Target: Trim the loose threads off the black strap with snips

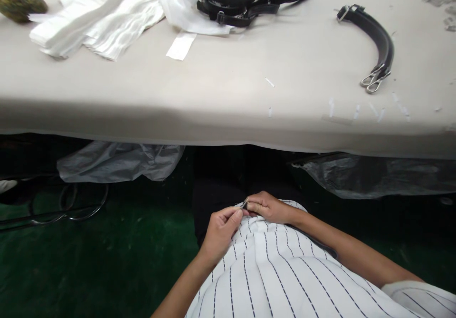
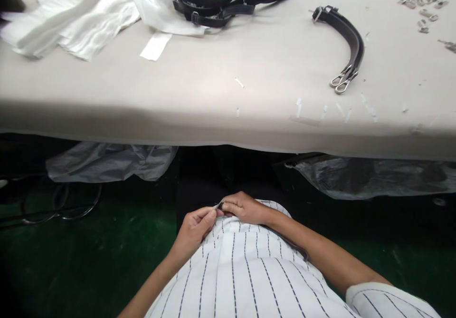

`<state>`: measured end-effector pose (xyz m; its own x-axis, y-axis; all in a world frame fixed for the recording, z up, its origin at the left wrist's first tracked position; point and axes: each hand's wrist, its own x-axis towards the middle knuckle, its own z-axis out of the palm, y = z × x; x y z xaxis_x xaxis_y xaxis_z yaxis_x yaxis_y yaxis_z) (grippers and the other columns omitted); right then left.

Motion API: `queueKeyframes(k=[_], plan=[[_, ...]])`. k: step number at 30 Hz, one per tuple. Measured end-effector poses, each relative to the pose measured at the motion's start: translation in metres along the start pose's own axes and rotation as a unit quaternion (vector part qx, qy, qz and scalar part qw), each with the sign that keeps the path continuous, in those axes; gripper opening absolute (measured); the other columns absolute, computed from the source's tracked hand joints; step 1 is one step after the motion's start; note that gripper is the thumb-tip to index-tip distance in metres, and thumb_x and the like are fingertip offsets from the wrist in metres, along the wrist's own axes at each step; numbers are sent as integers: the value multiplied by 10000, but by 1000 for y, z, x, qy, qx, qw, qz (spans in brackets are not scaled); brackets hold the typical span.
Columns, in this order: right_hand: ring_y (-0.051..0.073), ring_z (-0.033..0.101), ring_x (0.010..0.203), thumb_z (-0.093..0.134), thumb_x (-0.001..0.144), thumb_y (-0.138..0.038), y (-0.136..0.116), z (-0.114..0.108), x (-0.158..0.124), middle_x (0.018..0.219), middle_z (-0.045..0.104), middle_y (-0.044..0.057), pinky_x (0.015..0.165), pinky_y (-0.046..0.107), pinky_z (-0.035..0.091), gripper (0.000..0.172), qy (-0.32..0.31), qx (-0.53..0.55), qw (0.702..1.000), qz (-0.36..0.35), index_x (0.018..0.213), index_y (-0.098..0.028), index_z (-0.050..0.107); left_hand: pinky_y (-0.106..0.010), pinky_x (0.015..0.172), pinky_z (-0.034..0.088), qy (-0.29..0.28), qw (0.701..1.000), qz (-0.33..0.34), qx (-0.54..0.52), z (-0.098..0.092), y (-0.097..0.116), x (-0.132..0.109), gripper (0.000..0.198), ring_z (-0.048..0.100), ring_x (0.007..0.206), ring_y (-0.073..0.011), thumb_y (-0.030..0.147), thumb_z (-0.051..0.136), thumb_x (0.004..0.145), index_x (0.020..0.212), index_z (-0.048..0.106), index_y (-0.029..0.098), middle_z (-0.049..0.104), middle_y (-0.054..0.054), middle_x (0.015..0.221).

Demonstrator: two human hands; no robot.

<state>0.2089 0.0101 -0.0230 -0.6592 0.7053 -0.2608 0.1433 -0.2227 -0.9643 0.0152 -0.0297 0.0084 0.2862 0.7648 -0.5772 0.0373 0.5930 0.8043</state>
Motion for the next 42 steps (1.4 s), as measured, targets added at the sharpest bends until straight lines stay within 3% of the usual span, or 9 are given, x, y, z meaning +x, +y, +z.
queueKeyframes(k=[4,11,16,21,24,28,34,39,42], plan=[[102,408,552,416,946,-500,0,4,-1,627,485,-17,545,219,348,447,31,21,999,6,761,-131,588,-253,669,417,69,977,141,142,9,6,-1,248,538,748,-158,349,523,894,894,682,159,577,-41,787],[72,343,474,422,955,-472,3,0,-4,603,471,-34,500,210,316,433,12,57,998,11,774,-119,596,-255,727,453,111,977,112,146,4,3,2,231,588,854,-180,338,558,873,1032,624,184,637,-49,937],[129,531,677,421,968,-417,-7,-1,-3,753,598,25,650,241,421,396,1,6,1000,-24,810,-122,634,-238,653,425,79,967,139,197,8,5,12,132,565,719,-146,232,553,847,882,667,175,622,-17,780],[203,575,947,543,916,-379,-14,6,-5,1039,619,63,832,326,452,279,116,-96,988,31,1124,-197,579,-236,602,393,109,941,182,262,8,-4,18,127,526,641,-129,135,521,803,773,642,161,575,-4,700],[181,573,795,622,861,-384,-18,11,-9,954,582,40,712,314,460,245,183,-196,960,86,1018,-201,576,-235,587,398,114,940,180,266,8,-11,21,129,534,635,-130,123,521,791,775,643,163,582,-4,699],[153,554,713,549,914,-311,-21,13,-13,912,543,45,675,303,445,168,200,-269,940,67,861,-190,652,-245,622,438,119,946,166,252,9,-12,23,110,570,676,-144,190,550,817,812,657,162,618,-22,751],[179,609,809,468,960,-273,-23,10,-14,865,652,37,737,281,454,225,119,-145,982,4,930,-188,675,-278,757,477,101,950,145,259,9,-11,24,350,625,823,-182,193,582,780,1125,630,160,678,-76,984],[150,563,671,486,940,-293,-18,7,-16,731,622,9,610,239,400,234,68,-121,990,33,831,-161,646,-238,603,391,20,942,152,299,7,-5,23,217,530,640,-134,119,487,764,871,671,161,599,-10,715],[123,481,606,484,934,-327,-14,5,-16,654,540,-10,555,227,356,288,26,-66,997,27,761,-144,623,-231,518,294,-33,935,150,320,6,2,21,156,406,544,-104,103,464,747,656,573,166,453,28,586]])
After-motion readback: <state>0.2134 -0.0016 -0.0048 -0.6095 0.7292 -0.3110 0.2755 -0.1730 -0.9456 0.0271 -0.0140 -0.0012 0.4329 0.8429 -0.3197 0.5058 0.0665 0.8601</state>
